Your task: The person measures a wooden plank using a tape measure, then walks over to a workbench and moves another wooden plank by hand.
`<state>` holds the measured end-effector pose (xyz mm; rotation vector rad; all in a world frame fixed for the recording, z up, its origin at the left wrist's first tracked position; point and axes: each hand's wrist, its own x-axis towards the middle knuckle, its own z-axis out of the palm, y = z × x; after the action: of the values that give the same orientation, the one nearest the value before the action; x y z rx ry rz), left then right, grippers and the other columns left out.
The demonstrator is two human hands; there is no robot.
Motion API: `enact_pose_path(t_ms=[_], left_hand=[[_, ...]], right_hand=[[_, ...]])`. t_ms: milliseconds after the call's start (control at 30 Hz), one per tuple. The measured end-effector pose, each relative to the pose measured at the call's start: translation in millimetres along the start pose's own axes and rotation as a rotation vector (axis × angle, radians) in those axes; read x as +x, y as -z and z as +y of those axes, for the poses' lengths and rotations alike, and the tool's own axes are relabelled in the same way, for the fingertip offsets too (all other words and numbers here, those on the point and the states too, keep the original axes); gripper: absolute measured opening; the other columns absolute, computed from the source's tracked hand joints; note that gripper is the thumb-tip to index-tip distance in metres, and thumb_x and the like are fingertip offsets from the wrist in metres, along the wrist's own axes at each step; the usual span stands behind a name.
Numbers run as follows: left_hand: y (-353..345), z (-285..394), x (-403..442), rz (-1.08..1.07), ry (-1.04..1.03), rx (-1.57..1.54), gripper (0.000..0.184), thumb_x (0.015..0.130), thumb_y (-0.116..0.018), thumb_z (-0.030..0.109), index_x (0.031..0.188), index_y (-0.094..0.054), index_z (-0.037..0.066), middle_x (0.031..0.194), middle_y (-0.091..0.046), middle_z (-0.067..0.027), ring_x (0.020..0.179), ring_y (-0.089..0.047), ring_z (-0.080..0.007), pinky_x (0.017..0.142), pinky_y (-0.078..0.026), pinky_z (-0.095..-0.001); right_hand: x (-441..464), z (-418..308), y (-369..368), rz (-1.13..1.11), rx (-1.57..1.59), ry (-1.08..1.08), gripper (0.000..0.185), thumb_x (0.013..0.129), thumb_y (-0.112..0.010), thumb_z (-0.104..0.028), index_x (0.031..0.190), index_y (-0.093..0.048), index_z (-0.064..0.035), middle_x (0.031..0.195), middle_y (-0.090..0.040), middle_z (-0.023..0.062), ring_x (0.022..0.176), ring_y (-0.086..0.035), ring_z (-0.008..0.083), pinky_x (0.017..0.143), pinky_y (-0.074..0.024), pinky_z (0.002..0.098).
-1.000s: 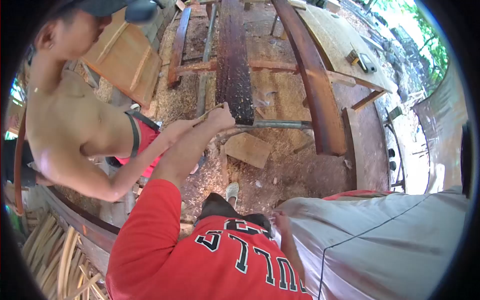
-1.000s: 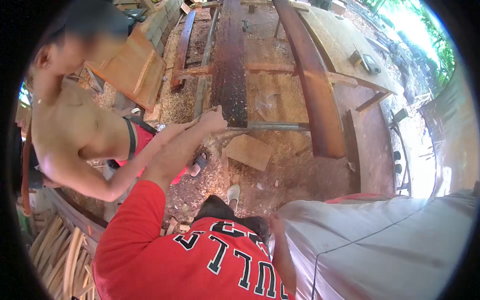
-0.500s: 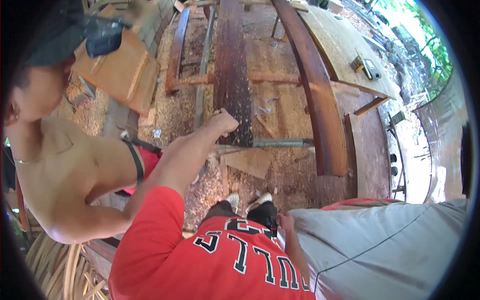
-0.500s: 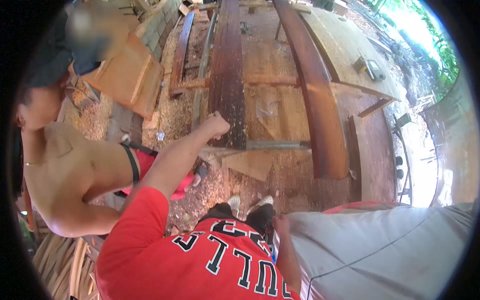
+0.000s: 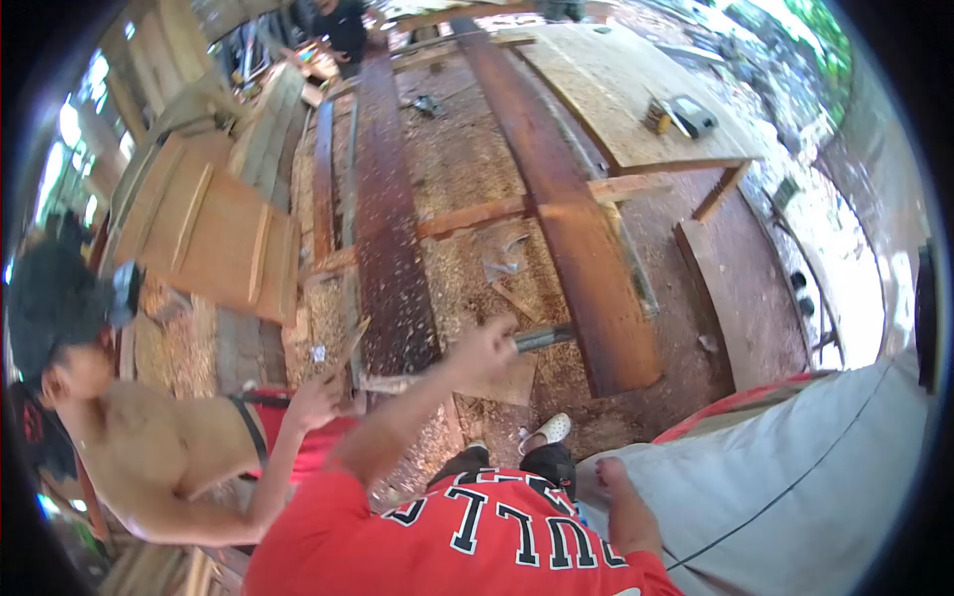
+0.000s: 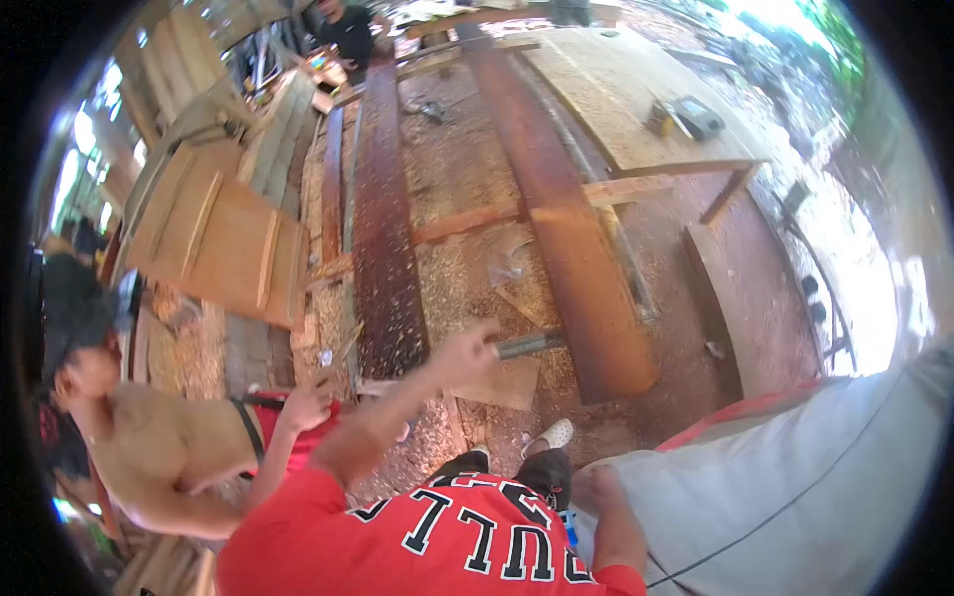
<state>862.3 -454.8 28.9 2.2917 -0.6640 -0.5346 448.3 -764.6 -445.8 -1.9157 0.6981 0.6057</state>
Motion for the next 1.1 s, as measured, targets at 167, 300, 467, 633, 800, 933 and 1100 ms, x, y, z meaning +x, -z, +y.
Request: enact_pose_path(t_ms=[167, 300, 467, 633, 800, 933, 1100], left_hand=[[-102, 44, -44, -0.523, -0.103, -0.164, 0.044, 0.085, -0.057, 0.029, 0.124, -0.054, 0.009, 0.096, -0.066, -0.0160, 0.086, -0.064, -0.0273, 0.078, -0.050, -0.0374], [-116, 40, -54, -0.604, -0.059, -0.095, 0.043, 0.086, -0.057, 0.027, 0.124, -0.053, 0.008, 0.098, -0.065, -0.0162, 0.087, -0.064, -0.0260, 0.077, -0.050, -0.0360], [-129, 16, -29, -0.466, 0.306, -0.453, 0.042, 0.090, -0.054, 0.032, 0.120, -0.054, 0.002, 0.098, -0.065, -0.0105, 0.077, -0.062, -0.0175, 0.068, -0.051, -0.0311], [-160, -7, 7, -0.595, 0.661, -0.832, 0.061, 0.091, -0.046, 0.048, 0.129, -0.044, 0.001, 0.121, -0.055, -0.0181, 0.106, -0.055, -0.0297, 0.089, -0.045, -0.0423], [-206, -15, 39, -0.727, 0.701, -1.137, 0.072, 0.088, -0.047, 0.055, 0.133, -0.039, -0.001, 0.136, -0.041, -0.0181, 0.121, -0.043, -0.0318, 0.100, -0.035, -0.0468], [-183, -6, 37, -0.784, 0.700, -1.179, 0.073, 0.088, -0.049, 0.053, 0.137, -0.034, 0.002, 0.135, -0.041, -0.0194, 0.122, -0.042, -0.0317, 0.102, -0.032, -0.0453], [-190, 4, 53, -0.807, 0.699, -1.129, 0.075, 0.085, -0.057, 0.051, 0.141, -0.029, 0.009, 0.139, -0.038, -0.0167, 0.122, -0.038, -0.0326, 0.101, -0.033, -0.0445]], right_hand=[[-29, -34, 70, -0.057, -0.190, -0.264, 0.021, 0.085, -0.053, -0.020, 0.081, -0.060, -0.0004, 0.075, -0.063, 0.0127, 0.058, -0.064, 0.0244, 0.048, -0.0512, 0.0409], [-37, -74, 121, -0.061, 0.036, -0.408, 0.025, 0.086, -0.051, -0.022, 0.092, -0.061, 0.0005, 0.085, -0.064, 0.0144, 0.061, -0.064, 0.0255, 0.048, -0.0519, 0.0404], [-35, -99, 139, 0.058, 0.291, -0.290, 0.032, 0.086, -0.052, -0.028, 0.103, -0.058, -0.0013, 0.088, -0.063, 0.0130, 0.062, -0.062, 0.0267, 0.054, -0.0527, 0.0430], [-72, -242, 166, 0.191, 1.209, -0.381, 0.043, 0.086, -0.054, -0.041, 0.104, -0.059, -0.0025, 0.099, -0.064, 0.0147, 0.084, -0.063, 0.0262, 0.067, -0.0530, 0.0418], [-54, -293, 195, -0.018, 1.465, -0.099, 0.053, 0.084, -0.052, -0.056, 0.105, -0.056, -0.0081, 0.092, -0.062, 0.0116, 0.082, -0.060, 0.0259, 0.071, -0.0503, 0.0426], [-77, -344, 205, 0.128, 1.240, -0.056, 0.054, 0.084, -0.051, -0.056, 0.110, -0.059, -0.0091, 0.091, -0.062, 0.0090, 0.081, -0.059, 0.0253, 0.073, -0.0495, 0.0425], [-56, -327, 192, 0.724, 0.463, 0.015, 0.048, 0.085, -0.059, -0.041, 0.111, -0.058, -0.0002, 0.097, -0.063, 0.0110, 0.089, -0.060, 0.0267, 0.078, -0.0483, 0.0395]])
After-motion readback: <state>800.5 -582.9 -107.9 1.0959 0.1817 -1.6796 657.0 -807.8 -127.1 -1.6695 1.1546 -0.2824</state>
